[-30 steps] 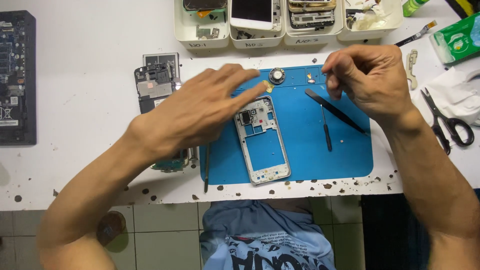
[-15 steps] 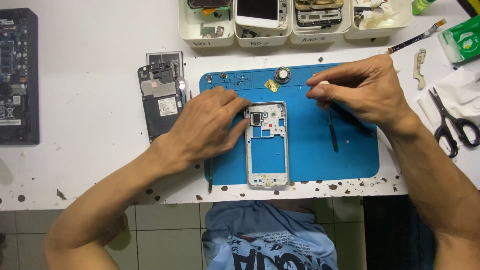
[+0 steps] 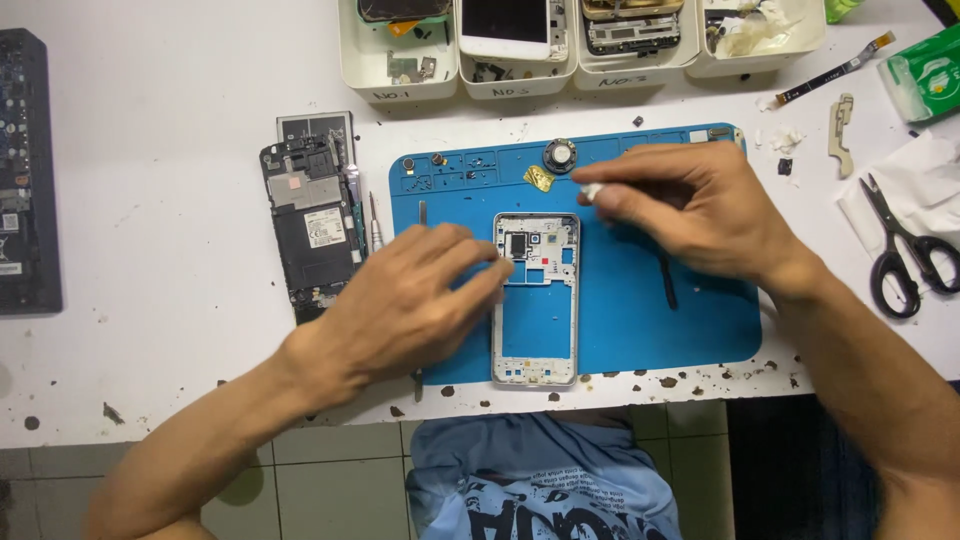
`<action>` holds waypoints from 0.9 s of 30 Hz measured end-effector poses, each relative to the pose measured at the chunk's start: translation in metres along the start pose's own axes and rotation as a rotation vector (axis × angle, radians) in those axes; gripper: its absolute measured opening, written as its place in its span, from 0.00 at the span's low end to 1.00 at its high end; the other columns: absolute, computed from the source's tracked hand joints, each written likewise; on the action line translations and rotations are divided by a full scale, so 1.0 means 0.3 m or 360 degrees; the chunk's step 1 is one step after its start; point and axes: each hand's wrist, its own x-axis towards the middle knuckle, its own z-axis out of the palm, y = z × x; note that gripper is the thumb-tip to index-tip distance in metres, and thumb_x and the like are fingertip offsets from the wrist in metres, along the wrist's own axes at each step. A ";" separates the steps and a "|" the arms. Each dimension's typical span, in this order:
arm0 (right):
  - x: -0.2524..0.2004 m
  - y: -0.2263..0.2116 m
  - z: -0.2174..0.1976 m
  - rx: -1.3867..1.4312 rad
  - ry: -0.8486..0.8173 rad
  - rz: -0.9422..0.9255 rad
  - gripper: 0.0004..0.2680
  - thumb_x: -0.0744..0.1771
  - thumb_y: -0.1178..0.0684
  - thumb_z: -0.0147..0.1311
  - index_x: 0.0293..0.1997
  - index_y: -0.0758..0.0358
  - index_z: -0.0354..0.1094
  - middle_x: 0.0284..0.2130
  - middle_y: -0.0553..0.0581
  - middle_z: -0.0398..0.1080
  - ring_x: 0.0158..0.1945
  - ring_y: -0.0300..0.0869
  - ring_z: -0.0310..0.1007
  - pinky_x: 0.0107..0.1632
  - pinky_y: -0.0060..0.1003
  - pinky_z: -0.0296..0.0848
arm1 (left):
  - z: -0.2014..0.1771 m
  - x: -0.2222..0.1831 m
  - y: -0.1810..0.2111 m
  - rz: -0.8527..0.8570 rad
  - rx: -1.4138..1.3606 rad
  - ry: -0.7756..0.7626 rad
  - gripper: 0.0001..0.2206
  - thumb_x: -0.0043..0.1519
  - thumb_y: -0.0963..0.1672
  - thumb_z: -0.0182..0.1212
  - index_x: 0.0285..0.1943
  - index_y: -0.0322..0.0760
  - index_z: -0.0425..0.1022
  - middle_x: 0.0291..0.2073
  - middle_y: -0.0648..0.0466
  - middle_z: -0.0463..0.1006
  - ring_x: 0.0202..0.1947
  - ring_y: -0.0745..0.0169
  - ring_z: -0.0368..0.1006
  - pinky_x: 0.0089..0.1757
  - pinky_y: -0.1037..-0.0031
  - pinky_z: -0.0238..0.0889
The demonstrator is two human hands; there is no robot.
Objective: Repairing a mobile phone by disassembling components and cleaning parts
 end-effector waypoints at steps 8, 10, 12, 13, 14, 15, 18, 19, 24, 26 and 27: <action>0.031 0.015 0.099 -0.0573 -0.0107 -0.0512 0.09 0.67 0.59 0.61 0.51 0.69 0.72 0.41 0.62 0.78 0.41 0.47 0.80 0.48 0.38 0.81 | 0.081 -0.019 0.044 0.0080 0.0068 0.0037 0.18 0.70 0.49 0.59 0.57 0.27 0.77 0.56 0.42 0.76 0.59 0.46 0.72 0.57 0.54 0.67; 0.052 0.007 0.108 -0.0562 -0.0152 -0.0602 0.05 0.68 0.62 0.60 0.47 0.68 0.72 0.40 0.61 0.77 0.41 0.48 0.78 0.49 0.39 0.79 | 0.081 -0.020 0.047 0.0071 0.0065 0.0054 0.18 0.70 0.48 0.59 0.57 0.27 0.78 0.56 0.42 0.76 0.58 0.46 0.72 0.57 0.53 0.67; 0.066 0.004 0.108 -0.0808 -0.0308 -0.0635 0.09 0.69 0.57 0.56 0.54 0.64 0.73 0.49 0.65 0.72 0.49 0.56 0.76 0.45 0.47 0.80 | 0.075 -0.016 0.054 0.0065 0.0123 0.0064 0.17 0.69 0.48 0.59 0.56 0.26 0.78 0.55 0.41 0.76 0.58 0.46 0.71 0.57 0.54 0.66; 0.072 0.004 0.115 -0.0809 -0.0312 -0.0640 0.09 0.69 0.57 0.56 0.54 0.64 0.73 0.49 0.65 0.72 0.49 0.56 0.76 0.45 0.47 0.80 | 0.077 -0.015 0.055 0.0061 0.0125 0.0066 0.17 0.69 0.48 0.59 0.56 0.26 0.78 0.55 0.41 0.76 0.58 0.46 0.71 0.57 0.54 0.66; 0.078 0.003 0.121 -0.0978 -0.0379 -0.0645 0.09 0.68 0.58 0.56 0.55 0.62 0.72 0.47 0.64 0.72 0.46 0.54 0.75 0.40 0.46 0.79 | 0.079 -0.014 0.057 0.0053 0.0081 0.0093 0.17 0.69 0.46 0.59 0.56 0.25 0.78 0.54 0.40 0.75 0.58 0.44 0.71 0.57 0.54 0.66; 0.084 0.003 0.130 -0.1145 -0.0445 -0.0651 0.10 0.68 0.58 0.56 0.56 0.61 0.70 0.44 0.62 0.72 0.43 0.52 0.74 0.34 0.45 0.78 | 0.081 -0.016 0.059 0.0045 0.0038 0.0116 0.16 0.69 0.45 0.59 0.56 0.24 0.77 0.54 0.40 0.75 0.58 0.43 0.71 0.57 0.54 0.66; 0.089 -0.009 0.156 -0.1328 -0.0411 -0.0782 0.09 0.68 0.61 0.55 0.55 0.65 0.69 0.40 0.61 0.71 0.38 0.49 0.73 0.38 0.41 0.78 | 0.087 -0.013 0.056 0.0052 -0.0022 0.0202 0.13 0.68 0.42 0.58 0.55 0.23 0.78 0.52 0.39 0.75 0.56 0.41 0.72 0.56 0.54 0.68; 0.087 -0.014 0.160 -0.1325 -0.0412 -0.0781 0.09 0.68 0.61 0.55 0.55 0.65 0.69 0.40 0.61 0.71 0.38 0.49 0.73 0.38 0.41 0.78 | 0.088 -0.013 0.058 0.0051 -0.0024 0.0200 0.13 0.68 0.42 0.58 0.55 0.23 0.78 0.52 0.39 0.75 0.56 0.41 0.72 0.56 0.54 0.68; 0.086 -0.016 0.164 -0.1723 -0.0592 -0.0845 0.03 0.70 0.62 0.48 0.41 0.63 0.68 0.31 0.57 0.68 0.33 0.44 0.65 0.37 0.38 0.75 | 0.067 0.002 0.069 0.0046 -0.0182 0.0262 0.10 0.68 0.35 0.49 0.49 0.15 0.76 0.47 0.33 0.74 0.51 0.37 0.73 0.56 0.56 0.72; 0.101 -0.019 0.180 -0.1789 -0.0550 -0.0924 0.04 0.70 0.62 0.48 0.40 0.62 0.68 0.31 0.56 0.67 0.32 0.43 0.63 0.37 0.37 0.73 | 0.070 0.006 0.071 0.0053 -0.0150 0.0284 0.08 0.66 0.34 0.49 0.44 0.18 0.76 0.44 0.34 0.74 0.48 0.39 0.73 0.54 0.59 0.73; 0.107 -0.019 0.189 -0.1853 -0.0501 -0.0994 0.04 0.70 0.62 0.47 0.39 0.61 0.68 0.31 0.55 0.66 0.32 0.42 0.61 0.36 0.35 0.71 | 0.072 0.007 0.071 0.0068 -0.0120 0.0300 0.08 0.65 0.33 0.48 0.38 0.21 0.76 0.42 0.35 0.73 0.46 0.41 0.73 0.52 0.62 0.73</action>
